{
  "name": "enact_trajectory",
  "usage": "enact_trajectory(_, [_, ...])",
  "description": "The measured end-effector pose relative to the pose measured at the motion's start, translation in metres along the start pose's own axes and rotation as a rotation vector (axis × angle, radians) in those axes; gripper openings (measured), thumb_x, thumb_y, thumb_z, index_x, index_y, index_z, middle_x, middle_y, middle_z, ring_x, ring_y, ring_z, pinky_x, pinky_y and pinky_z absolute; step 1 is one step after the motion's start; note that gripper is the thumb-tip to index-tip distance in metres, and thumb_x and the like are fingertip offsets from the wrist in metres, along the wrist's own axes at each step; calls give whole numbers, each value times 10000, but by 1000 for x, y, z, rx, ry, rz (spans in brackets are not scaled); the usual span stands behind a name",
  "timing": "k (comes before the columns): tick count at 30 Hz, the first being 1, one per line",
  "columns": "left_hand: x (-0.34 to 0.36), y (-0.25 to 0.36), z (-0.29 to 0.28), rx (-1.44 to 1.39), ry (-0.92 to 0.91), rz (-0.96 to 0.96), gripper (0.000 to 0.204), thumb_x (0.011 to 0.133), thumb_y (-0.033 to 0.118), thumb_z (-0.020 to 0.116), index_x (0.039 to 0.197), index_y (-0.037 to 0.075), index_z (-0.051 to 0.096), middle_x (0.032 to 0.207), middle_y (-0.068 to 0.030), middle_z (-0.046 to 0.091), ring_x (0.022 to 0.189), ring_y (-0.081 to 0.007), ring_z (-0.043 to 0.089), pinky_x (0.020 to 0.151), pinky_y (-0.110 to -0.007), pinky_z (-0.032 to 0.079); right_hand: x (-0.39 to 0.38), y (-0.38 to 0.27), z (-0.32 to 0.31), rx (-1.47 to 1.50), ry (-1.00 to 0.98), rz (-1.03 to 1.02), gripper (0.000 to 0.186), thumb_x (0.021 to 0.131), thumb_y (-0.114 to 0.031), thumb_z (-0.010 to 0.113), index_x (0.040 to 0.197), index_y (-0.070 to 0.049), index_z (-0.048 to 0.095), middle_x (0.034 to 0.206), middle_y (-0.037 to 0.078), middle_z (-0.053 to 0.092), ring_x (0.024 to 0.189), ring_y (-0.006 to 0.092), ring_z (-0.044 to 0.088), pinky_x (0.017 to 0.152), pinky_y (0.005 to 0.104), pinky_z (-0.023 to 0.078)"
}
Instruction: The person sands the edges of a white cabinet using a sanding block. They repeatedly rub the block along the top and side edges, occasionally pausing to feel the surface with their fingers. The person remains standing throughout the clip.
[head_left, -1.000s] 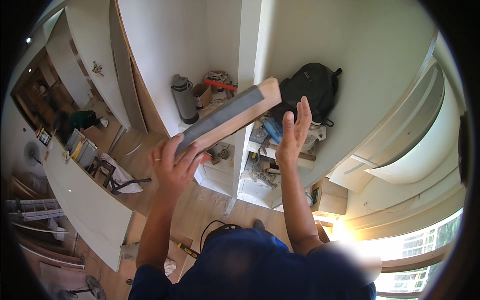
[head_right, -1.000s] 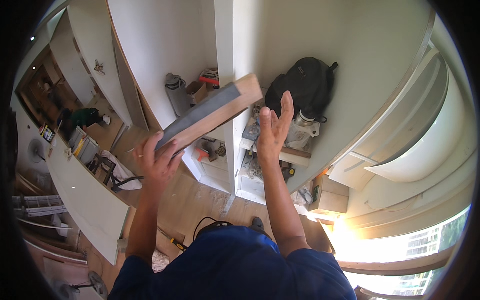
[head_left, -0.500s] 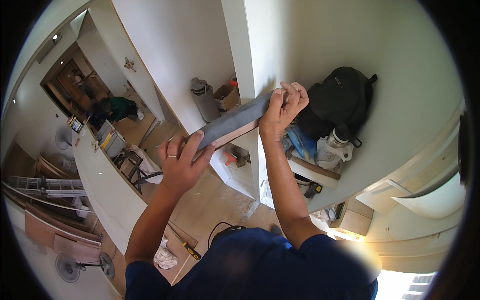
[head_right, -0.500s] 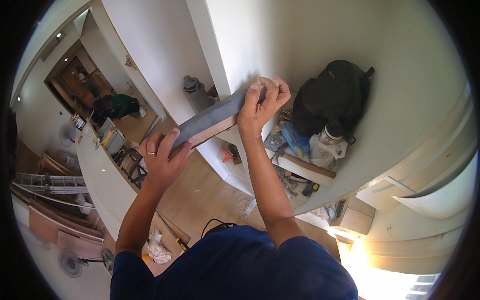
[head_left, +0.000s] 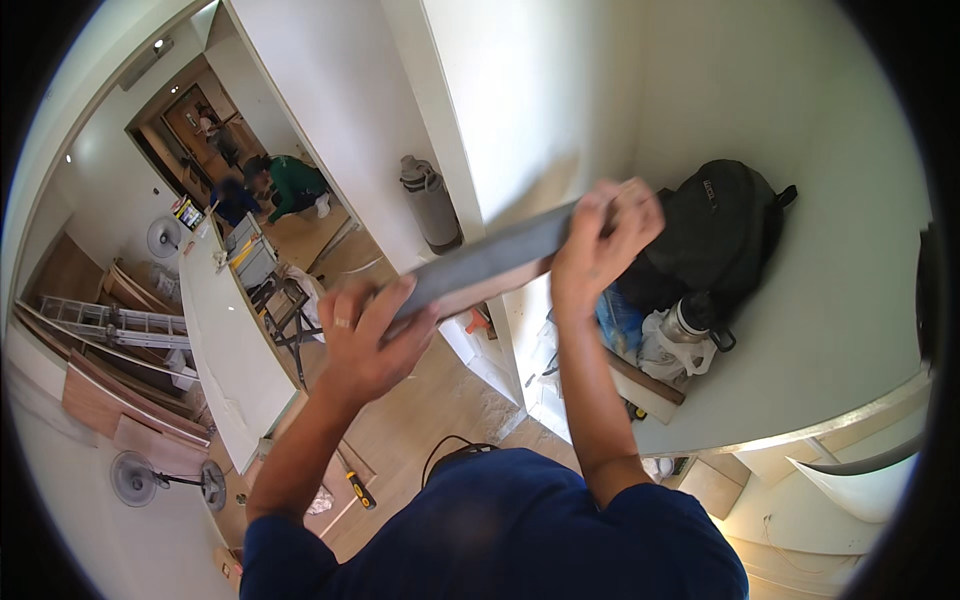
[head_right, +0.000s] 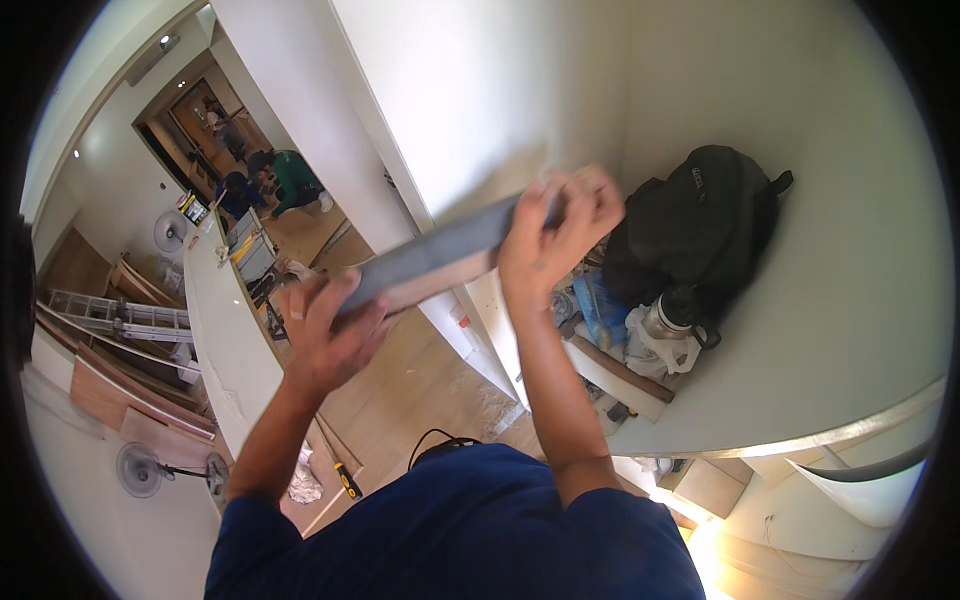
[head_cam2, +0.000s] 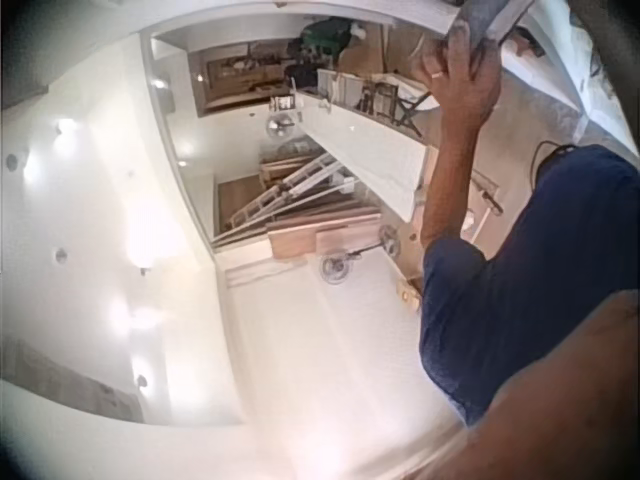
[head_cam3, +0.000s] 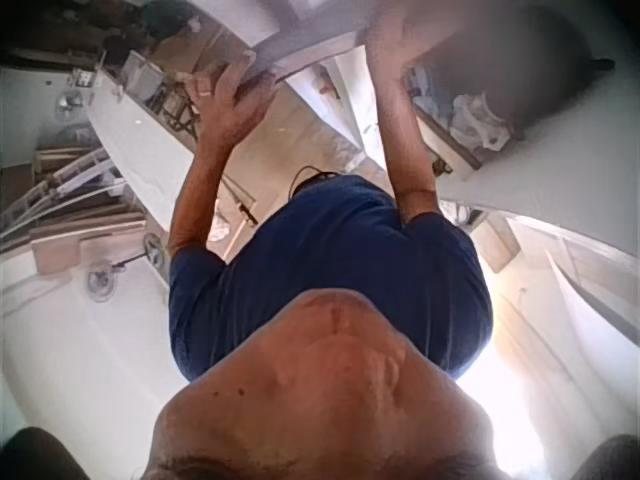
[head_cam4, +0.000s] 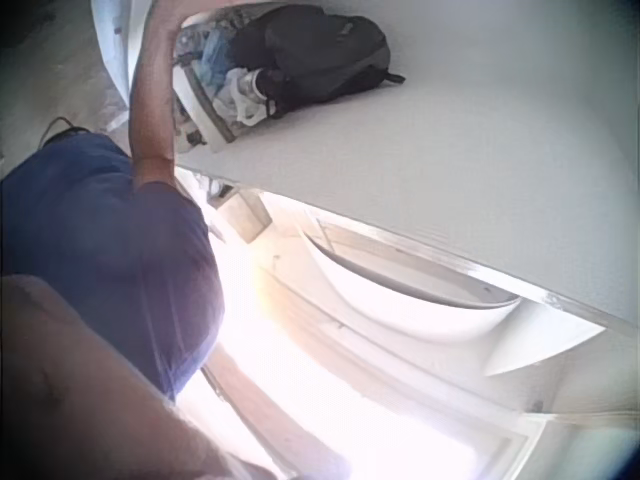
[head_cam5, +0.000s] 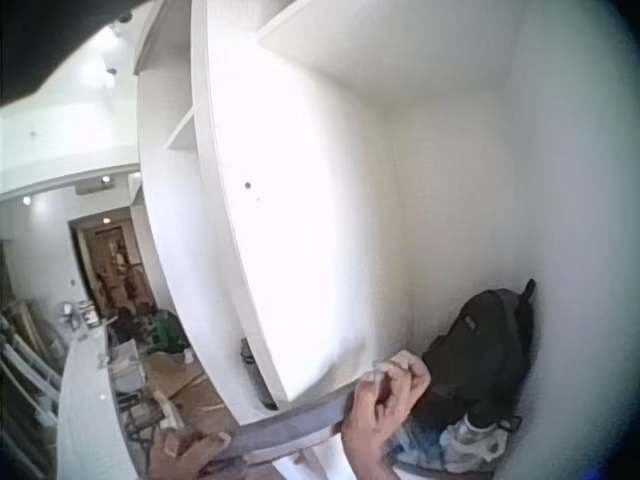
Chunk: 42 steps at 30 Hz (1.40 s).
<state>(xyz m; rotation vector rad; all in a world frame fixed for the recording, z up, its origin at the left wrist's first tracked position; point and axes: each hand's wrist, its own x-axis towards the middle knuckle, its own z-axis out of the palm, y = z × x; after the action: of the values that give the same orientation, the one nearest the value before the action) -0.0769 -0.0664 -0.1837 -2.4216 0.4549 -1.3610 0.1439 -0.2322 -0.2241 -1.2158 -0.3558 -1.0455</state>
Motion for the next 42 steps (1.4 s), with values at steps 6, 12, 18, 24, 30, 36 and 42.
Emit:
enact_trajectory(6, [-25, -21, 11, 49, -1, 44, 505, 644, 182, 980, 1108, 239, 789, 1419, -86, 595, 1106, -334, 597, 907, -486, 453, -11, 5, 23, 40, 43, -104, 210, 951, -112, 650, 1125, 5, 652, 1394, 231, 405, 1189, 351, 488, 1012, 481, 447])
enact_trajectory(12, [99, -45, 5, 79, 144, 32, 456, 678, 212, 958, 1105, 250, 801, 1362, -71, 657, 1092, -321, 609, 913, -467, 432, 124, -48, 57, 160, 96, -34, 296, 1015, -262, 667, 1119, 14, 693, 1265, 190, 524, 1122, 290, 511, 964, 383, 447])
enact_trajectory(18, [-42, -4, 8, -37, -1, -152, 489, 673, 234, 981, 1132, 278, 817, 1365, -64, 632, 1103, -308, 605, 910, -456, 395, -11, -23, 13, 51, -50, -52, 263, 948, -136, 698, 1192, -37, 684, 1397, 234, 433, 1242, 360, 529, 1008, 459, 488])
enact_trajectory(24, [13, -29, 12, 67, 128, -134, 533, 677, 260, 981, 1181, 283, 810, 1361, -74, 623, 1112, -309, 603, 927, -466, 391, 69, -40, 62, 26, 68, -290, 221, 880, -86, 701, 1083, -1, 690, 1323, 239, 463, 1109, 338, 515, 913, 406, 475])
enact_trajectory(30, [67, -37, 2, 11, 130, -140, 514, 698, 266, 971, 1187, 276, 812, 1361, -86, 632, 1132, -323, 601, 935, -491, 401, 103, -57, 51, 123, 10, -134, 217, 957, -118, 707, 1145, -10, 695, 1409, 218, 443, 1250, 347, 536, 1020, 449, 485])
enact_trajectory(36, [-39, -18, 2, -75, 24, -132, 544, 663, 212, 986, 1177, 221, 809, 1373, -97, 604, 1114, -327, 592, 919, -476, 425, -1, -50, 24, -57, -60, -120, 178, 967, -99, 677, 1119, -8, 699, 1408, 226, 436, 1153, 337, 580, 966, 438, 517])
enact_trajectory(42, [53, -14, 30, 43, 119, -22, 535, 681, 227, 976, 1187, 194, 806, 1357, -112, 611, 1098, -335, 595, 914, -476, 425, 102, -3, 51, 134, -1, -71, 195, 901, -105, 689, 1072, -12, 698, 1385, 239, 449, 1164, 332, 548, 967, 429, 493])
